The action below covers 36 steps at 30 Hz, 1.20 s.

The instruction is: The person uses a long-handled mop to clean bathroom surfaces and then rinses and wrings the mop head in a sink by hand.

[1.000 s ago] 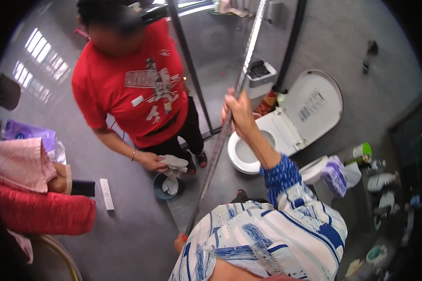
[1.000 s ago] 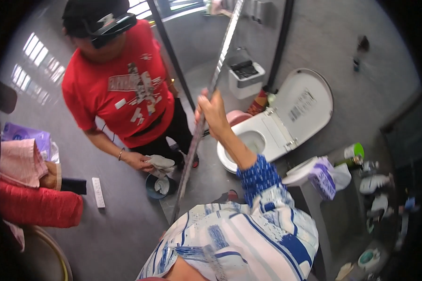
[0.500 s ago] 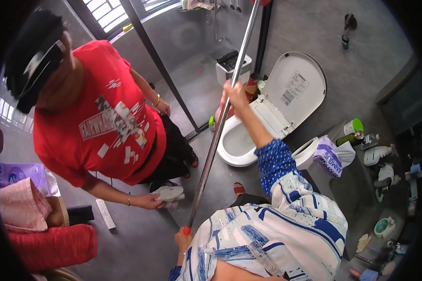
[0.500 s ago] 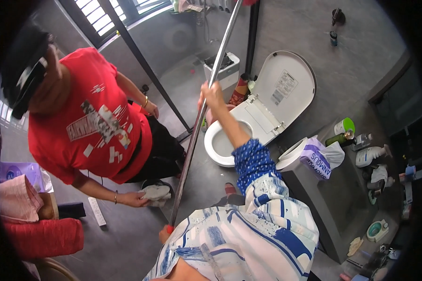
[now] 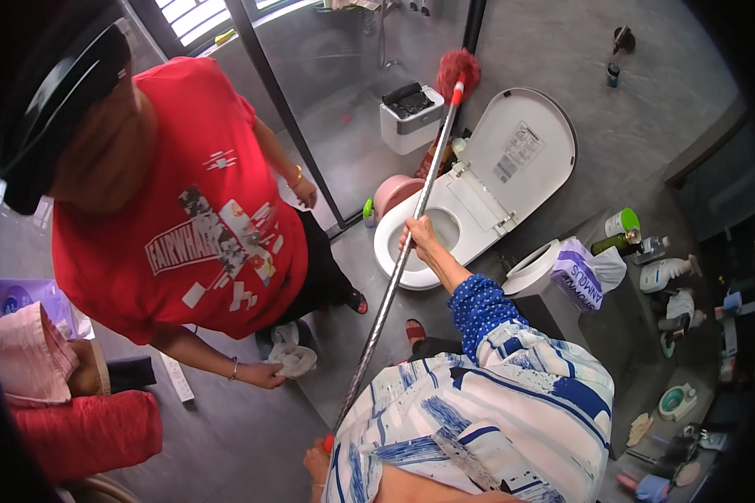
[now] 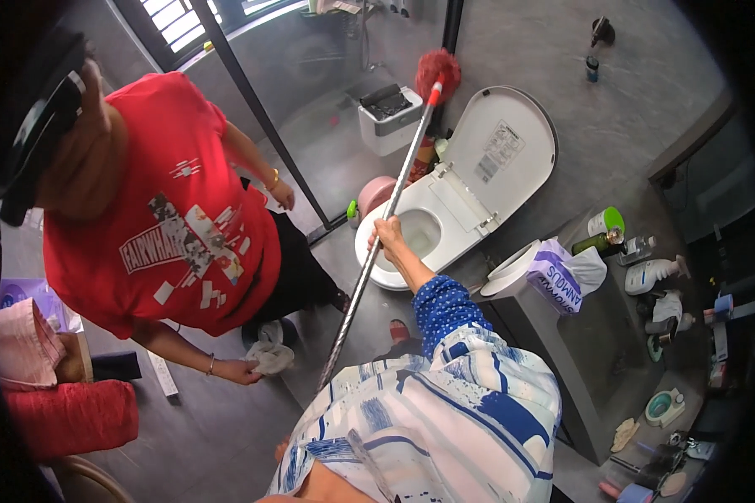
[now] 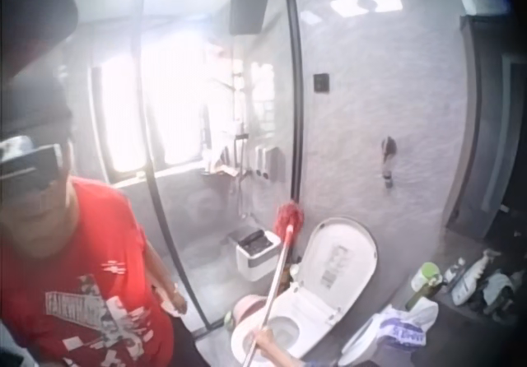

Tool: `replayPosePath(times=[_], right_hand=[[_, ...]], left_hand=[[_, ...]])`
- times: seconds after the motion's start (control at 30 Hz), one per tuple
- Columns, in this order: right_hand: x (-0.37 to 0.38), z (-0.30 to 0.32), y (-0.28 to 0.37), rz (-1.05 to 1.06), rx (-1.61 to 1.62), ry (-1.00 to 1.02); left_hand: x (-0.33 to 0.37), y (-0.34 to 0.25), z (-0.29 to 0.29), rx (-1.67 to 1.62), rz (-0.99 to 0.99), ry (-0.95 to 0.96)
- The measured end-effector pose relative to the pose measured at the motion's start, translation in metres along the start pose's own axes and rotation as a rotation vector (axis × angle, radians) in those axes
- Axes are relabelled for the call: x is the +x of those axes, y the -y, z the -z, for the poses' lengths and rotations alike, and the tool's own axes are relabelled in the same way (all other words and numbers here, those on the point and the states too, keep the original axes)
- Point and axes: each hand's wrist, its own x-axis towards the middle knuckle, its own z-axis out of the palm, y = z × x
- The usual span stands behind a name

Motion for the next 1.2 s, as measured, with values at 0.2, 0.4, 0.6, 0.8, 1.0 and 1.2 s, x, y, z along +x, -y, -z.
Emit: replayPosePath(times=[0.2,0.4,0.6,0.8,1.0,1.2], right_hand=[[-0.01,0.009,-0.004,0.03,-0.035,-0.048],[-0.037,-0.033,0.075,0.282,-0.144,-0.08],[-0.069,-0.064,0.146,0.626,-0.164,-0.24],[-0.118,-0.09,0.152,0.607,-0.211,-0.173],[-0.21,-0.094,0.145,0.726,-0.223,-0.012],[-0.273,-0.097,0.167,0.824,-0.214,0.29]], left_hand=[[-0.001,0.077,-0.104,-0.141,0.048,0.0],[0.042,0.031,-0.085,-0.338,-0.101,0.008],[0.128,0.0,-0.07,-0.459,-0.409,-0.073],[0.169,0.012,-0.07,-0.667,-0.429,-0.054],[0.196,0.029,-0.118,-0.571,-0.539,0.266],[0.196,0.016,-0.157,-0.603,-0.629,0.423]])
